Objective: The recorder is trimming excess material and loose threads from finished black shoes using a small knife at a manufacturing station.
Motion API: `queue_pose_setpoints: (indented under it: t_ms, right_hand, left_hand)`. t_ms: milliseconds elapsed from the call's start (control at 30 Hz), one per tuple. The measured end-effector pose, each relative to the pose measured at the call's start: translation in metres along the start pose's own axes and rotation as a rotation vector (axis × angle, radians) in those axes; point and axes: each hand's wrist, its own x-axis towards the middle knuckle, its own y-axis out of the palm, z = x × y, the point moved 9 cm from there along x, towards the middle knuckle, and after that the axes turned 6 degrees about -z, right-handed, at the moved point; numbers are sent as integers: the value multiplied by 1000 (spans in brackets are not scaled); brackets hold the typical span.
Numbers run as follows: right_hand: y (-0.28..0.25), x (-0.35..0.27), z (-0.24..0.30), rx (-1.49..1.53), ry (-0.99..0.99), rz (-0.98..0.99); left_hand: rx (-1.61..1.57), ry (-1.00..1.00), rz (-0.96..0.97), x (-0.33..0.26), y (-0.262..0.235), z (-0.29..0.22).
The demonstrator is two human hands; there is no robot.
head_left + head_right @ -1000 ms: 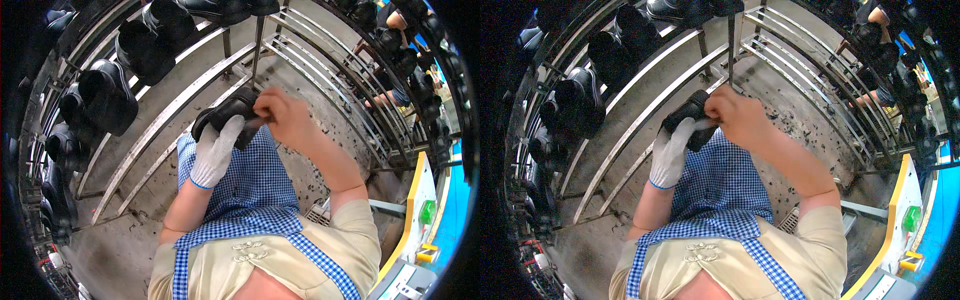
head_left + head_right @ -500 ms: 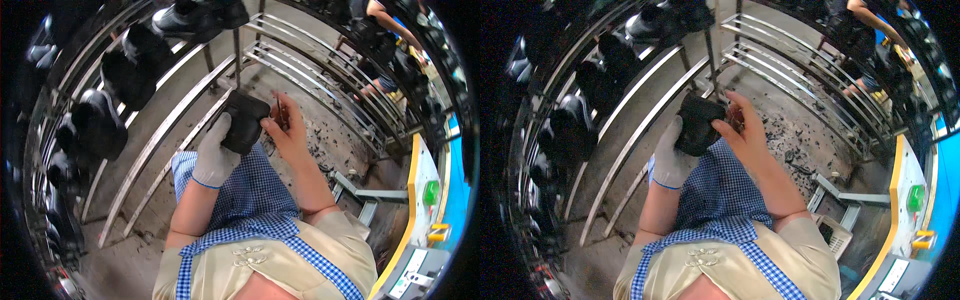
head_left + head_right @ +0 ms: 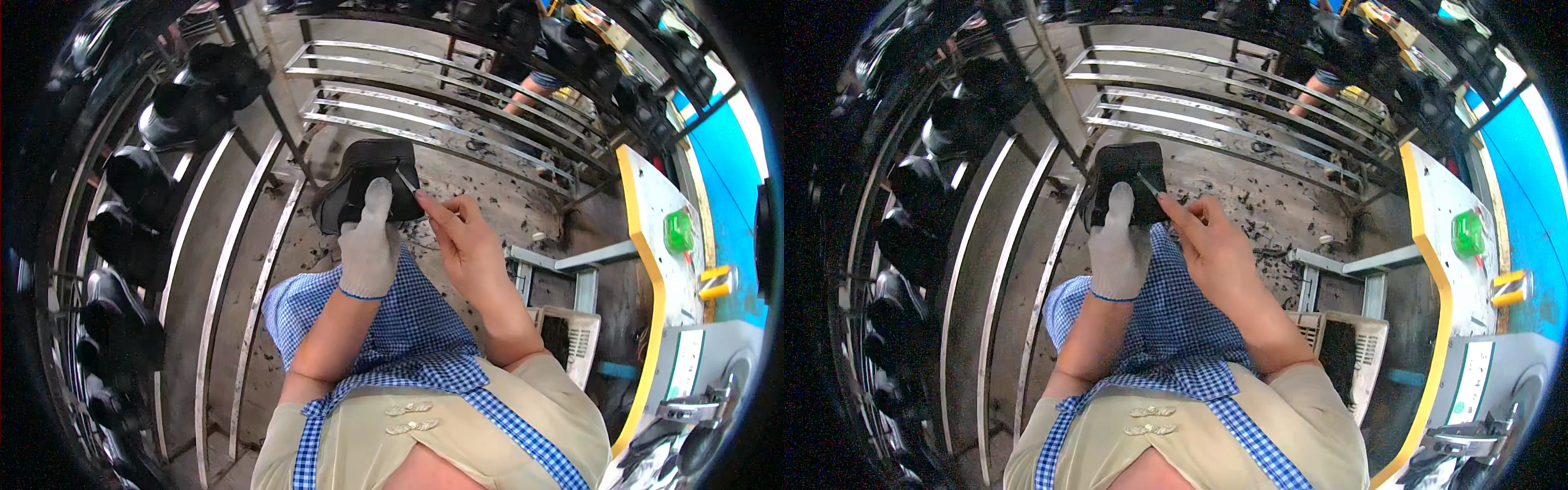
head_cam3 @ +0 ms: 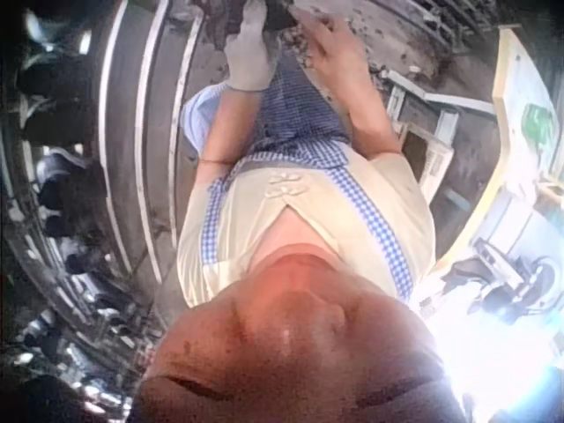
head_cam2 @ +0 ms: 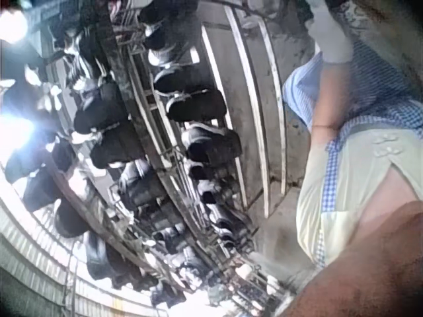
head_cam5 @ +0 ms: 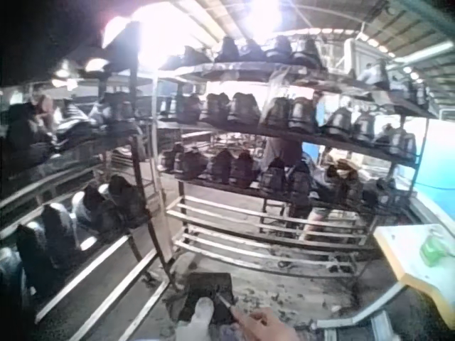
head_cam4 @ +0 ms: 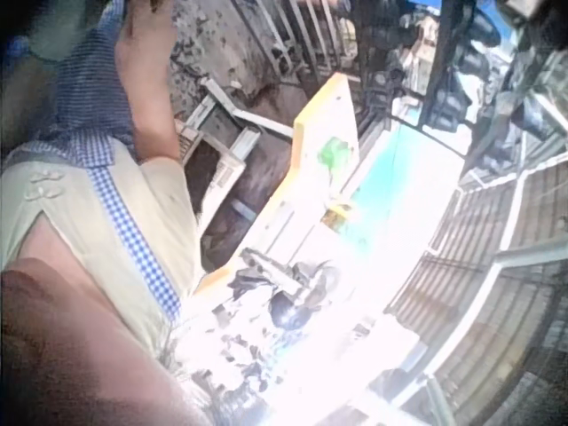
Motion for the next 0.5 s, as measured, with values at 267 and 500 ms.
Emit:
queue_pose_setpoints:
  t_ms: [267,500]
  right_hand:
    - [-21,-12,-7,-177,99,-109]
    - [-12,-11,1,-175,112,-104]
  left_hand:
    - [-547,-130,-104,-7,17,-24]
    - [-994,-552,-53,-11,36,-1]
